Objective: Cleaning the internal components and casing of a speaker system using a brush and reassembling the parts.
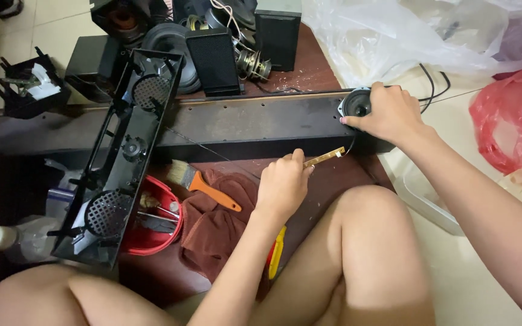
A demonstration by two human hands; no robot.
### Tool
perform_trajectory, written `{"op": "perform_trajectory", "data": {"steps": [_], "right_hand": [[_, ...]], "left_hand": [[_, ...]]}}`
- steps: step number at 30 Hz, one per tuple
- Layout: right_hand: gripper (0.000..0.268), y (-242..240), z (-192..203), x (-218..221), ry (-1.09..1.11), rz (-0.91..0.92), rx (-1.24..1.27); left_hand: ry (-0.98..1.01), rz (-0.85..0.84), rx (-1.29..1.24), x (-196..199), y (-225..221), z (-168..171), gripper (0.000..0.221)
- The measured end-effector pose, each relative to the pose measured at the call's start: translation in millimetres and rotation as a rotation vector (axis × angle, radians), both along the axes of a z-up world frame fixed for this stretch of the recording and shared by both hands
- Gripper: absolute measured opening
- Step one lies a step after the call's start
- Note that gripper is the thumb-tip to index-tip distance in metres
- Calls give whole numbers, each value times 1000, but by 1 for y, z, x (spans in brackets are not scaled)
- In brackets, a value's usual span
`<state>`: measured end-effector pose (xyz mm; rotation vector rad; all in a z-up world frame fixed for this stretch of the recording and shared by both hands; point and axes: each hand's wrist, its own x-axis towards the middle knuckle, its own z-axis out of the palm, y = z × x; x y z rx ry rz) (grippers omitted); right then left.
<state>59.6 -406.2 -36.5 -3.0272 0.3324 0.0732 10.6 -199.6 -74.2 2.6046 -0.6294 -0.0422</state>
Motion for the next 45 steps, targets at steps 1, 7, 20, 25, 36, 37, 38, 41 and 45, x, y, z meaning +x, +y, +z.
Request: {"op": "perform_trajectory", "data": {"steps": [1,7,20,25,36,37,38,41,45], "right_hand": [[66,-1,0,-1,0,-1,-2],[58,-11,-12,-1,7,147,-135],[52,-26,21,-39,-313,-185,1813],[60,-18,6,-40,-262,-174,2244],[52,-48,-22,8,-225,-464,2039],[52,-49,-27,9,-225,-466,2038],[54,-51,-32,11,-172,-423,1969],[58,-45,-30,14,-101,-372,1835],[60,-30,-15,10,-36,-391,1715]], "left_hand": [[0,-1,-2,-1,0,1,16],[21,8,1,-3,1,2,17],[-94,87,-243,-9,-12,-17,11],[-98,117,-217,-5,-12,-10,15],[-9,103,29,3,1,-4,20],[-7,102,29,2,1,-3,20],[-10,110,26,1,1,-3,18],[-37,121,31,0,1,-5,15],[-67,115,16,-1,4,-7,14]]}}
